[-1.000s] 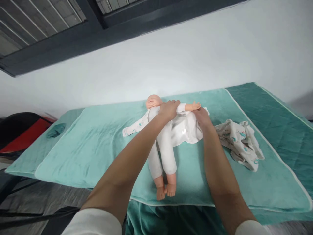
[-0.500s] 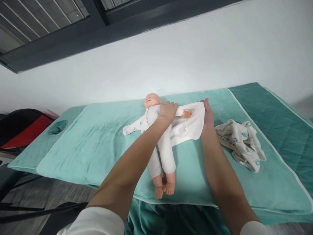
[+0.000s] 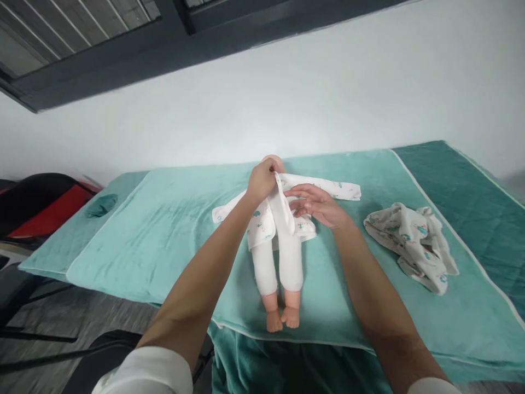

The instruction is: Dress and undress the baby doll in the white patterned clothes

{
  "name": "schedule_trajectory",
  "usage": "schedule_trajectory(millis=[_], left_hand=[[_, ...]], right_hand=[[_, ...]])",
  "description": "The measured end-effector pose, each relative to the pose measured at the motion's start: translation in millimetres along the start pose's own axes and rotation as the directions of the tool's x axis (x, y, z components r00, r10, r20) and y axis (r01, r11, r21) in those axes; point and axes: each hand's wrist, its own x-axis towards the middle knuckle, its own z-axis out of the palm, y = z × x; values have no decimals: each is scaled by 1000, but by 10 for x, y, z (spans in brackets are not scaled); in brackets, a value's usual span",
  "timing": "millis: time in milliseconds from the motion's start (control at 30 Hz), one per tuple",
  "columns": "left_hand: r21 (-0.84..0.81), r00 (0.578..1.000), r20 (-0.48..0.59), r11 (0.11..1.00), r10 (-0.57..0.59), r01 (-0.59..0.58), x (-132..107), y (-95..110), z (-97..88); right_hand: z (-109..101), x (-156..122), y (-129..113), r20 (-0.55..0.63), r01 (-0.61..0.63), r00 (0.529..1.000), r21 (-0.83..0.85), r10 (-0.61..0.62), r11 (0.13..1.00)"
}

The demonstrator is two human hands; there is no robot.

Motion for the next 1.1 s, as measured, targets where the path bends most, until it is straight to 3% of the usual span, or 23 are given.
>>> schedule_trajectory(millis=[167, 300, 433, 500, 600, 733, 900, 1033, 1100], left_hand=[[-54, 983, -162, 995, -88, 80, -248, -252, -88], [-177, 982, -174, 983, -75, 44, -485, -370, -78], [-213, 964, -245, 976, -105, 52, -1002, -557, -117], [-194, 945, -288, 976, -154, 100, -1346, -670, -139], [-88, 961, -183, 977, -206, 193, -1819, -769, -169], [83, 990, -65, 988, -126, 131, -2190, -734, -205], [184, 991, -12, 974, -133, 133, -2297, -662, -231], [221, 995, 12, 970, -103, 98, -2299, -653, -238], [197, 995, -28, 976, -93, 97, -2320, -655, -242]], right_hand=[[39, 28, 31, -37, -16, 999, -45, 15, 999], [14, 17, 92, -154, 20, 988, -36, -26, 999], [3, -121, 280, -382, 89, 912, -168, -148, 982], [52, -263, 408, -468, 53, 861, -309, -200, 949], [208, -537, 570, -528, -74, 812, -517, -250, 853], [435, -825, 688, -506, -183, 807, -705, -305, 685], [533, -839, 722, -580, -439, 753, -794, -309, 421], [567, -798, 676, -609, -516, 752, -782, -253, 349], [593, -821, 651, -621, -537, 742, -775, -251, 332]])
